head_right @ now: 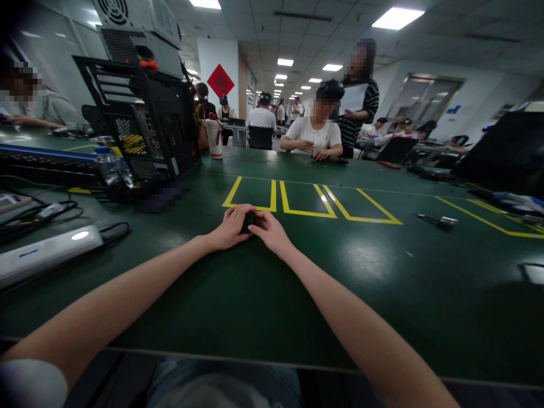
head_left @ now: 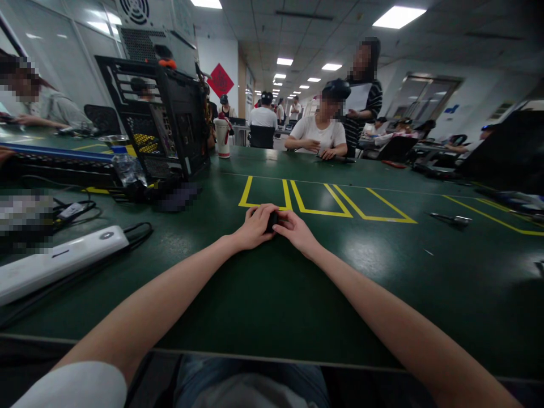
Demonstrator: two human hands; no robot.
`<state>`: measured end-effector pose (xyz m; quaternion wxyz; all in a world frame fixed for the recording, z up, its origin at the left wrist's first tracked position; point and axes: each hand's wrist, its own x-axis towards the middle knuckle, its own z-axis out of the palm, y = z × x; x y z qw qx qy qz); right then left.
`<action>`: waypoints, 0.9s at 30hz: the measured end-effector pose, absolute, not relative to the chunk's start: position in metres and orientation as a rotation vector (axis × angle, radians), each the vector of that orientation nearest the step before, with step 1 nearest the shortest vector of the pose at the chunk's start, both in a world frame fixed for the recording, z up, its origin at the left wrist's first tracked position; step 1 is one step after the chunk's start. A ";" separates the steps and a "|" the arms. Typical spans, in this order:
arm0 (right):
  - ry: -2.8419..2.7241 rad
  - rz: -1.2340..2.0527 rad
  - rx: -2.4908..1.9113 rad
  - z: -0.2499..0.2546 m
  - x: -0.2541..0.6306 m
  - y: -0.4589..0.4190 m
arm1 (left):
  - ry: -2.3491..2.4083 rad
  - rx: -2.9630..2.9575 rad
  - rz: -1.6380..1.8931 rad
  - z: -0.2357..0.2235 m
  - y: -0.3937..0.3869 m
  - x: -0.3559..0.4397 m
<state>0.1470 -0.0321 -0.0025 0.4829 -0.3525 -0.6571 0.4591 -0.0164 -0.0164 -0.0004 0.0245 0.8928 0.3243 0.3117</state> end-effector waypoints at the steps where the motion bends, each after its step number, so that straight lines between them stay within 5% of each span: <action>1: -1.591 1.120 -0.861 -0.002 0.147 -0.033 | 1.006 2.760 0.967 0.000 -0.017 -0.016; 27: -1.424 1.180 -0.983 -0.001 0.141 -0.033 | 1.008 2.787 0.974 0.000 -0.017 -0.015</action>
